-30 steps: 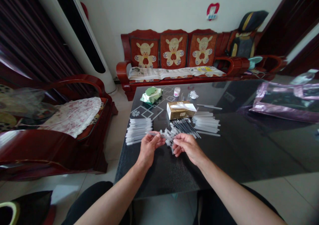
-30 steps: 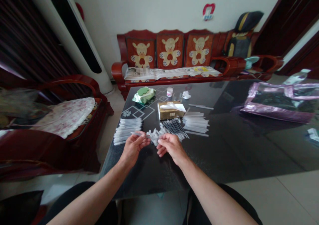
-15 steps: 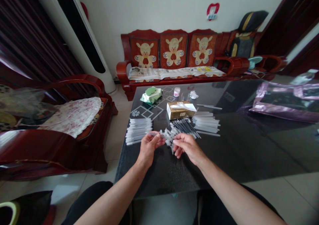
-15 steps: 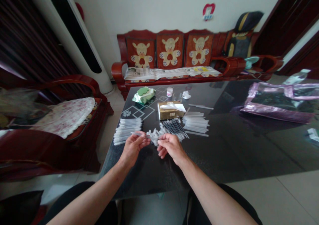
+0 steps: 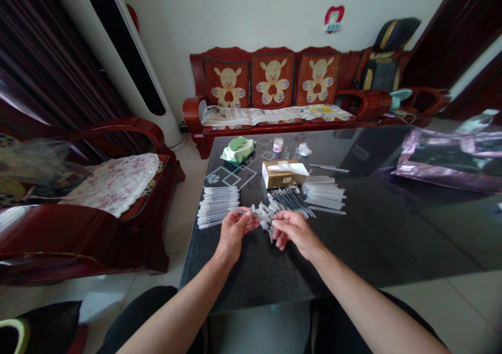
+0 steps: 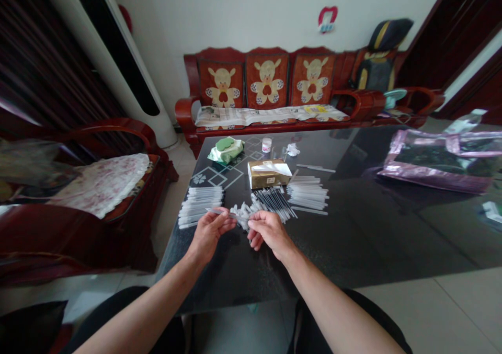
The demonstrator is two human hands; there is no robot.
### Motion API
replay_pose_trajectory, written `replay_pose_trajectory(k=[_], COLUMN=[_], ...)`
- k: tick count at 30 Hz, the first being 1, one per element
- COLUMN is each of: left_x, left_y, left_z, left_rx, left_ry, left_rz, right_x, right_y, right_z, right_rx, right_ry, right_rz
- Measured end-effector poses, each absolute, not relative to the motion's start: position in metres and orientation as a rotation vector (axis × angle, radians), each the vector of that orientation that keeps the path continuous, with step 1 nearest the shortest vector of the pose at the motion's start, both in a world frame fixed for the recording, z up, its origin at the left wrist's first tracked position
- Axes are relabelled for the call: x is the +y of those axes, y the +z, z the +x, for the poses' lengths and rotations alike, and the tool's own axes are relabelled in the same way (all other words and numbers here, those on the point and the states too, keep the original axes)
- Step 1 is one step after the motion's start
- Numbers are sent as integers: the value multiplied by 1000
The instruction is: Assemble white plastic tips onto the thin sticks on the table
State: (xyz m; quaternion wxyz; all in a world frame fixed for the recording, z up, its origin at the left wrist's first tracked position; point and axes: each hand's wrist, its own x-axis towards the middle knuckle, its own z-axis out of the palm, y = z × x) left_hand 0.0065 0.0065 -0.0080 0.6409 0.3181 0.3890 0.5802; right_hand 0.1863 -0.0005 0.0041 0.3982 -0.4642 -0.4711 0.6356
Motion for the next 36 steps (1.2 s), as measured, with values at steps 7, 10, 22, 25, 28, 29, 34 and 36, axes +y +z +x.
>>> replay_pose_trajectory(k=[7,10,22,25,28,29,34,36], left_x=[5,6,6,5,3,3,12,17], left_y=[-5,-5,-5,-5,-6,-6,-11,-14], left_z=[7,7,7,8,10,10,3,-2], left_rx=[889,885,878,884,855,846,1014,1146], left_ry=[1319,1318,1310,1308,1244,1210,1212,1244], left_rz=[715,722,724,724,762,789,1014,1224], right_x=[-1,-1,0,0,-1,-1,6,9], right_y=[1,3,0,2,4,4,5,6], right_z=[184,184,184,184,184,185,194,200], right_rx=[-1207,-1191,-1202,-1194,-1307,-1354,-1222,-1110], right_ry=[1637,1637,1637,1622,1624,1624,1451,1373], right_rz=[-1224,-1245,-1237,-1235,-1185,-1173,-1246,-1274])
